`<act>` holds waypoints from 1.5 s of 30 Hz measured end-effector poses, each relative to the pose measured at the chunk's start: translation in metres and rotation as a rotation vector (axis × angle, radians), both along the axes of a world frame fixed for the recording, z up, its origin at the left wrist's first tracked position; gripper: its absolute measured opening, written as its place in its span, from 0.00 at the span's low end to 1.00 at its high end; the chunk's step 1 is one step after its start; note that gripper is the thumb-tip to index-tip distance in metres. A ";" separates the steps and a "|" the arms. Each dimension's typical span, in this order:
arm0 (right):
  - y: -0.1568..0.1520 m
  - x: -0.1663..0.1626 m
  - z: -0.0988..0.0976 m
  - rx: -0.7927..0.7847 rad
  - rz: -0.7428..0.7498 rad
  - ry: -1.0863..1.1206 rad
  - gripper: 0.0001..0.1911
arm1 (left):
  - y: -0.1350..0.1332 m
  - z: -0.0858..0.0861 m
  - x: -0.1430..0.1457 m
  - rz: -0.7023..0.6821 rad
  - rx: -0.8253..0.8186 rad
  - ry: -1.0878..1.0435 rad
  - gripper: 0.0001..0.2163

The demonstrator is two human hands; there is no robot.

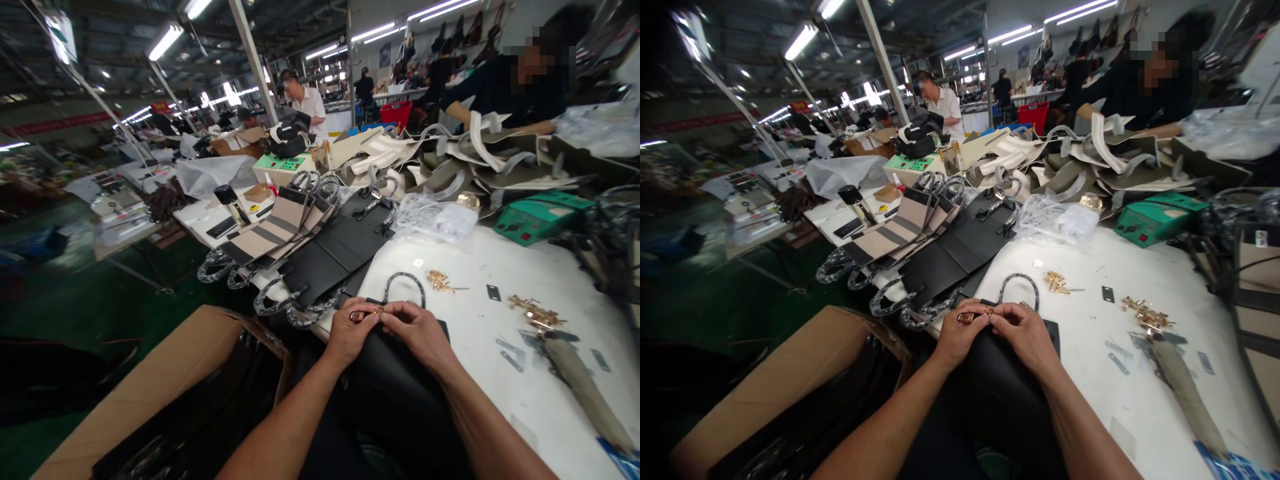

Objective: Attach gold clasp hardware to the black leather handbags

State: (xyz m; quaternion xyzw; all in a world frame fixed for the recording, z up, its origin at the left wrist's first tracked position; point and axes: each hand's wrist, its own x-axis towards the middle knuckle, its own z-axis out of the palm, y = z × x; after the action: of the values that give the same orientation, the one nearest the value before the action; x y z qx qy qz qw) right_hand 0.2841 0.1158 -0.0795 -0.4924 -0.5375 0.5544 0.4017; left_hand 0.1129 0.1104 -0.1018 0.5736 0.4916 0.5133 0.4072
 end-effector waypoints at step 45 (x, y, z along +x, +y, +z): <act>-0.001 -0.005 -0.010 0.115 -0.071 -0.030 0.21 | 0.002 0.000 0.003 -0.018 0.093 -0.066 0.02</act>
State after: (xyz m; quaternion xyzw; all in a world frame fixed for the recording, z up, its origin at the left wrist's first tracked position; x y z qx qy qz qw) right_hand 0.2786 0.1149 -0.0895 -0.4955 -0.5567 0.5003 0.4407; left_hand 0.1156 0.1125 -0.1016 0.5793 0.4483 0.5504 0.4007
